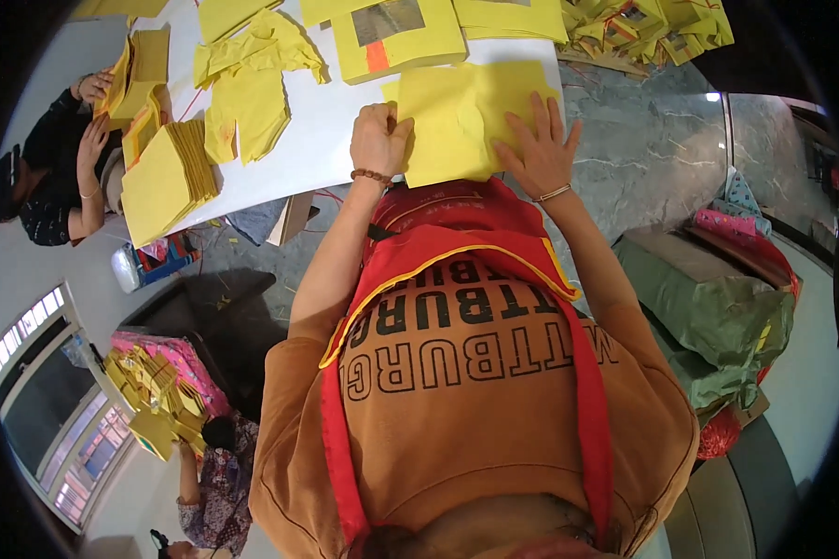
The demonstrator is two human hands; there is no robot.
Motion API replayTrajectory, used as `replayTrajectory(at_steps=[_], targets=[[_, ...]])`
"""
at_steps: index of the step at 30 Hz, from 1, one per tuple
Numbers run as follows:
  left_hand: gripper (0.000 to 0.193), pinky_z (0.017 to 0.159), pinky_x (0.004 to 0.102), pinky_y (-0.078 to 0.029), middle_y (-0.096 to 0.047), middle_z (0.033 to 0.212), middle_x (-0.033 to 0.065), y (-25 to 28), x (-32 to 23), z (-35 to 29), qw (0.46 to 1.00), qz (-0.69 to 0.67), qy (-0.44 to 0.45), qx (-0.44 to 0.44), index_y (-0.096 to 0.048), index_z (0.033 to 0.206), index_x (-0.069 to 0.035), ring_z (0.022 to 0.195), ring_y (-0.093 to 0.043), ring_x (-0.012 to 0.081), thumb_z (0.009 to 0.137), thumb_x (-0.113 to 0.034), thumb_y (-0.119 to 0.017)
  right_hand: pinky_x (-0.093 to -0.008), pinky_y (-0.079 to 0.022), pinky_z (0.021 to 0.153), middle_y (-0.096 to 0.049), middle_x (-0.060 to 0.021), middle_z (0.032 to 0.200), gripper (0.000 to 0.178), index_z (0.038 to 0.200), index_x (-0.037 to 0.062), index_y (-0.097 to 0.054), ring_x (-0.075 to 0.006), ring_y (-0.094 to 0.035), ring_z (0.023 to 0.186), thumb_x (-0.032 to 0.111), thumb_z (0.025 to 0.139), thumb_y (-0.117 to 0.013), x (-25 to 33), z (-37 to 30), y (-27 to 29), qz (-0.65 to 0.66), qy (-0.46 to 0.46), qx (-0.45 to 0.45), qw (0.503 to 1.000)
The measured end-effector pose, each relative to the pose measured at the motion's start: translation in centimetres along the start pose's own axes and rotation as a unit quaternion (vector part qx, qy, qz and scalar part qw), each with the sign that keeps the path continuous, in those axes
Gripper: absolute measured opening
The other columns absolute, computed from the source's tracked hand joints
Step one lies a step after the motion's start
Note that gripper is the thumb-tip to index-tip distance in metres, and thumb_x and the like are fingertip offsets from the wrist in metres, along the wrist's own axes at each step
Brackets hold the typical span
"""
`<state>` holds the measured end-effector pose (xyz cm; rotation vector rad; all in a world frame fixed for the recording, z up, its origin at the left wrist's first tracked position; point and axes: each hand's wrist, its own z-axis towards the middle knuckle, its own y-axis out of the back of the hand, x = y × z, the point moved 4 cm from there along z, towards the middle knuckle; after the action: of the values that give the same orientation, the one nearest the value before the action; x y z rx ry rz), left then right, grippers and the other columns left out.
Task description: Folding and stacking sheets of joss paper at a workbench.
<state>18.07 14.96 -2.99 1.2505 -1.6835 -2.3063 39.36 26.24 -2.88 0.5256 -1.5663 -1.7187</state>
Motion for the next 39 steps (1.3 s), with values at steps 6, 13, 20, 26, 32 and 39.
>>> replayTrajectory(at_steps=[6, 13, 20, 26, 32, 39], targets=[[0.035, 0.054, 0.0293, -0.046, -0.060, 0.066, 0.0112, -0.4, 2.1, -1.5, 0.948, -0.262, 0.176, 0.042, -0.051, 0.103, -0.003, 0.058, -0.058, 0.0184, 0.071, -0.009, -0.065, -0.0547, -0.018, 0.098, -0.034, -0.0110, 0.132, 0.053, 0.112, 0.0140, -0.052, -0.0293, -0.027, 0.125, 0.050, 0.074, -0.055, 0.0, 1.8, -0.6, 0.026, 0.042, -0.003, 0.999], [0.063, 0.046, 0.0268, -0.044, -0.062, 0.070, 0.0117, -0.1, 1.1, -1.9, 0.937, -0.285, 0.187, 0.077, -0.032, 0.128, -0.009, 0.054, -0.058, 0.0143, 0.073, -0.002, -0.062, -0.0525, -0.024, 0.093, -0.038, -0.0113, 0.128, 0.059, 0.117, 0.0196, -0.051, -0.0276, -0.036, 0.117, 0.056, 0.070, -0.055, 0.0, 2.8, 0.5, 0.022, 0.079, 0.012, 0.997], [0.069, 0.045, 0.0304, -0.044, -0.061, 0.066, 0.0132, 0.1, 0.3, -1.4, 0.937, -0.276, 0.168, 0.135, -0.027, 0.131, -0.010, 0.050, -0.058, 0.0196, 0.072, -0.003, -0.062, -0.0510, -0.022, 0.095, -0.033, -0.0091, 0.134, 0.057, 0.112, 0.0175, -0.054, -0.0278, -0.033, 0.121, 0.055, 0.070, -0.056, -0.3, 3.7, 0.9, 0.003, 0.117, 0.004, 0.993], [0.078, 0.057, 0.0388, -0.047, -0.059, 0.067, 0.0167, -0.7, 0.8, -1.2, 0.963, -0.183, 0.155, 0.123, -0.022, 0.133, -0.011, 0.062, -0.060, 0.0335, 0.068, -0.010, -0.066, -0.0560, -0.015, 0.098, -0.027, -0.0103, 0.138, 0.053, 0.111, 0.0133, -0.051, -0.0287, -0.028, 0.125, 0.052, 0.074, -0.054, -0.2, 4.4, -1.0, 0.066, 0.121, 0.014, 0.990], [0.083, 0.056, 0.0397, -0.047, -0.057, 0.063, 0.0152, 0.5, -0.5, -1.5, 0.969, -0.142, 0.157, 0.129, -0.017, 0.134, -0.011, 0.061, -0.059, 0.0339, 0.067, -0.010, -0.066, -0.0596, -0.012, 0.098, -0.027, -0.0112, 0.138, 0.064, 0.126, 0.0173, -0.040, -0.0293, -0.023, 0.127, 0.055, 0.075, -0.051, 0.1, 4.0, -1.4, 0.067, 0.114, 0.044, 0.990], [0.083, 0.054, 0.0381, -0.046, -0.057, 0.061, 0.0137, 0.3, 1.1, -2.0, 0.969, -0.151, 0.160, 0.112, -0.018, 0.134, -0.009, 0.057, -0.058, 0.0310, 0.067, -0.009, -0.066, -0.0608, -0.012, 0.097, -0.027, -0.0116, 0.137, 0.066, 0.129, 0.0194, -0.038, -0.0302, -0.023, 0.128, 0.056, 0.075, -0.050, 0.0, 4.0, -1.4, 0.053, 0.122, 0.050, 0.990]])
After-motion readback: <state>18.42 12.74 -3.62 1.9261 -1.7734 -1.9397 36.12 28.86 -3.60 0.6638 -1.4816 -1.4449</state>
